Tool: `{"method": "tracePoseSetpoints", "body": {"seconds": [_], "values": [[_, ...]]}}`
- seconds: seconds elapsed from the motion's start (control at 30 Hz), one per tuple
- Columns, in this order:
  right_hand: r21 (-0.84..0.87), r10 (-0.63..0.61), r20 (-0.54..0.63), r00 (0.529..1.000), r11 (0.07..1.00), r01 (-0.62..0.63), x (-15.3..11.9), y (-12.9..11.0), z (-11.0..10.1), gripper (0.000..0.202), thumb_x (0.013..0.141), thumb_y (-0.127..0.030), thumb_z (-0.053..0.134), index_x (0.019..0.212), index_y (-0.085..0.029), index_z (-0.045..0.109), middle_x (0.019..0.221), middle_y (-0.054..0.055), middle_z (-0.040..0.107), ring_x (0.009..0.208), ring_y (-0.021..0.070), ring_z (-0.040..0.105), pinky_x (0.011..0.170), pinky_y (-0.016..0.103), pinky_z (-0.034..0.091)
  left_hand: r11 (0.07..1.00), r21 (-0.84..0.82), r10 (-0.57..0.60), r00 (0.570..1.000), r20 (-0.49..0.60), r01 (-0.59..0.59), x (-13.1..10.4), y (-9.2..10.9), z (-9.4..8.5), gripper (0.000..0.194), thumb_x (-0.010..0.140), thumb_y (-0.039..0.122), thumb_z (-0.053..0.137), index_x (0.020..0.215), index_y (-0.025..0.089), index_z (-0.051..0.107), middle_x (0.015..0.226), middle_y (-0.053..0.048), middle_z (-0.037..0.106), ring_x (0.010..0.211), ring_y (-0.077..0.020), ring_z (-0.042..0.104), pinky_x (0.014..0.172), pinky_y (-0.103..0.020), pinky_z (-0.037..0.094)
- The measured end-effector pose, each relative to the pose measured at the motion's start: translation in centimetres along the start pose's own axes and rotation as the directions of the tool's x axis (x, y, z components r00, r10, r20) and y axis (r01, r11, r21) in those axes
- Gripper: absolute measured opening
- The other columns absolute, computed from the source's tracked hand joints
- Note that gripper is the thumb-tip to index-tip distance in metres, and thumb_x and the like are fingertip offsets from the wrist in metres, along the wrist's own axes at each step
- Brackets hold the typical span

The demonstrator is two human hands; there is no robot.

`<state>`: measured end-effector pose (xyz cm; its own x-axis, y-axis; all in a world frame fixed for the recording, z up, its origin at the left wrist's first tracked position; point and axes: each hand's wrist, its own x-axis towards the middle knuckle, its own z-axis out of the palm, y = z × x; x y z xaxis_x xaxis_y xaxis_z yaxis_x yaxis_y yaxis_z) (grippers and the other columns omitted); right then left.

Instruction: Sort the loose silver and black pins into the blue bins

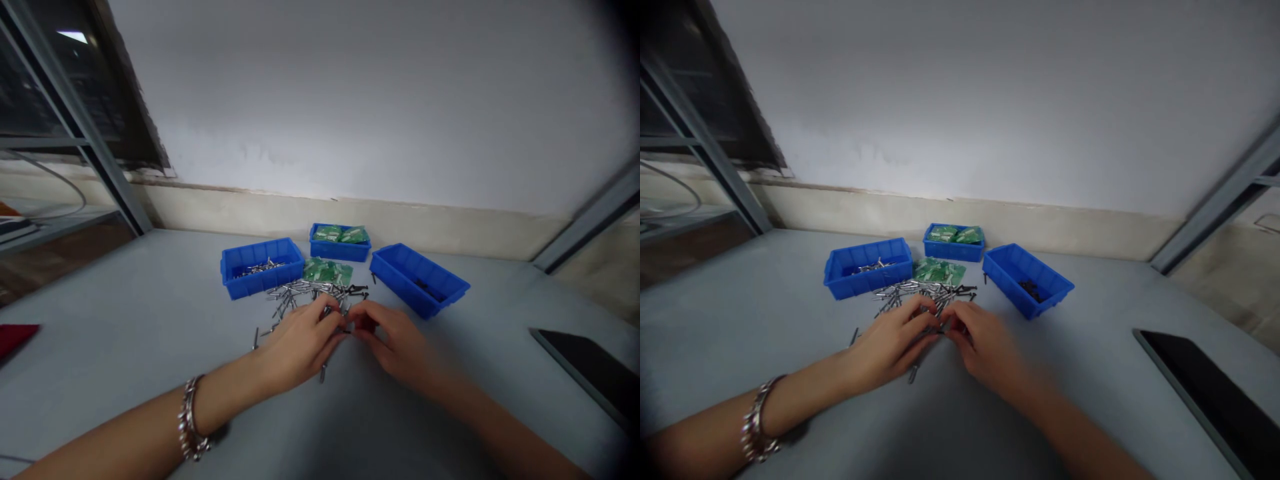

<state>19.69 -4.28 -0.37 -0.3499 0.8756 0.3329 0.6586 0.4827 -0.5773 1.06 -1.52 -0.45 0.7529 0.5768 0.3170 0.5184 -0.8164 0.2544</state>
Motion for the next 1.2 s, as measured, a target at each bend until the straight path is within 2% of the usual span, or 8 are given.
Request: {"method": "tracePoseSetpoints", "body": {"seconds": [0.47,0.63,0.83,1.2], "values": [[0.016,-0.025,-0.018,1.000,1.000,0.025,-0.04,-0.10,0.31,0.014,0.077,-0.009,0.048,0.083,-0.021,0.051,0.075,0.000,0.060,0.066,0.0141,0.055,0.058,0.025,0.041,0.999,0.013,0.029,1.000,0.002,-0.029,0.00,-0.12,0.03,0.017,0.089,0.024,0.036,0.096,0.019,0.050,0.103,-0.007,0.047,0.077,-0.0164,0.054,0.065,-0.031,0.049],[0.019,-0.035,-0.064,0.997,0.999,0.037,-0.09,-0.08,0.23,0.011,0.080,-0.018,0.052,0.091,-0.020,0.054,0.082,0.003,0.058,0.069,0.0141,0.054,0.060,0.026,0.043,1.000,-0.013,0.027,0.998,-0.062,-0.028,-0.04,-0.15,0.21,0.017,0.089,0.022,0.034,0.092,0.017,0.050,0.102,-0.008,0.047,0.077,-0.0160,0.052,0.065,-0.031,0.048],[-0.056,-0.048,-0.100,0.994,0.998,0.042,-0.04,0.09,-0.02,0.010,0.082,-0.023,0.053,0.091,-0.021,0.055,0.086,0.004,0.059,0.074,0.0155,0.054,0.065,0.028,0.044,0.998,-0.061,-0.037,0.984,-0.173,0.027,-0.03,-0.36,0.45,0.015,0.090,0.021,0.034,0.091,0.017,0.048,0.100,-0.008,0.047,0.082,-0.0171,0.051,0.071,-0.033,0.047],[-0.104,-0.092,-0.145,0.985,0.992,0.077,-0.01,0.26,-0.16,0.005,0.083,-0.024,0.052,0.083,-0.021,0.056,0.080,0.002,0.059,0.075,0.0156,0.056,0.064,0.027,0.044,0.995,-0.095,-0.035,0.975,-0.221,0.014,-0.04,-0.55,0.62,0.014,0.089,0.018,0.034,0.092,0.017,0.048,0.099,-0.008,0.047,0.085,-0.0173,0.051,0.074,-0.033,0.047]]}}
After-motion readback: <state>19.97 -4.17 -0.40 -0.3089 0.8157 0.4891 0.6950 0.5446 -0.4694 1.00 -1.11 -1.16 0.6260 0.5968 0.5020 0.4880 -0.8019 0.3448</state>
